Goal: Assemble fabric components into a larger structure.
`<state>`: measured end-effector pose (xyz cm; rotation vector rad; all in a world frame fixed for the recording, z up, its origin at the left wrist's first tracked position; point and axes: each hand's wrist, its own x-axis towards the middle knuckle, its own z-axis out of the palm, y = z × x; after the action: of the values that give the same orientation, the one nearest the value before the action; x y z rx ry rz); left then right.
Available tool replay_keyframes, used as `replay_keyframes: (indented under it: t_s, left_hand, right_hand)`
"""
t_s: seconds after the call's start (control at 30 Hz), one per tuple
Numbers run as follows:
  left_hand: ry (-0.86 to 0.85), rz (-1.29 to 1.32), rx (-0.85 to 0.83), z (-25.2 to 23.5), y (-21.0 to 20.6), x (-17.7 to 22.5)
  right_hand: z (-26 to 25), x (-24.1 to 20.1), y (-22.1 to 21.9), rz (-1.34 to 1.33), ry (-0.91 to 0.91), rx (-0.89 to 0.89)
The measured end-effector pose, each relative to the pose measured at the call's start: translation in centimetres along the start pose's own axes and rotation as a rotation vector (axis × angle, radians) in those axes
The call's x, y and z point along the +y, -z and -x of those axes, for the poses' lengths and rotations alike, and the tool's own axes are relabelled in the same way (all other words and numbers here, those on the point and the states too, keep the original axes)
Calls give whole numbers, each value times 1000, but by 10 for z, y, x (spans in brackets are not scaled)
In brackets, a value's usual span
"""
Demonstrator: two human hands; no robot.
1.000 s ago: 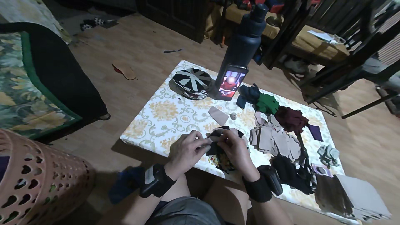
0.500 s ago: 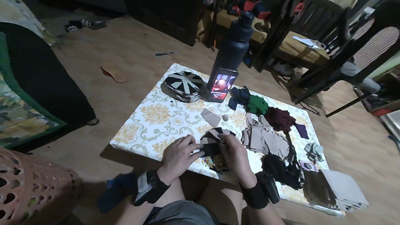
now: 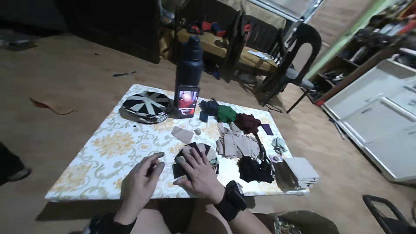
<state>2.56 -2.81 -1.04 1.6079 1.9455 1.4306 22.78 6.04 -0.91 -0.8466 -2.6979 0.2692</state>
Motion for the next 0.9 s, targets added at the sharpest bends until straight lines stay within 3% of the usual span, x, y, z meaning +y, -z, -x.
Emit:
replay_keyframes:
  t_s: [0.13, 0.23, 0.37, 0.43, 0.6, 0.9]
  left_hand:
    - [32, 74, 22, 2, 3, 1]
    - [39, 31, 14, 4, 5, 2]
    - [9, 44, 23, 4, 4, 0]
    - [13, 74, 36, 4, 3, 0]
    - [29, 92, 55, 5, 2, 2]
    - [-11, 38, 59, 5, 1, 0]
  right_hand:
    - [-4, -13, -4, 1, -219, 17]
    - [-4, -16, 1, -75, -251, 62]
    - [5, -1, 24, -161, -258, 435]
    - [14, 15, 38, -122, -325, 506]
    - [37, 50, 56, -63, -584, 434]
    - [44, 70, 59, -169, -531, 541]
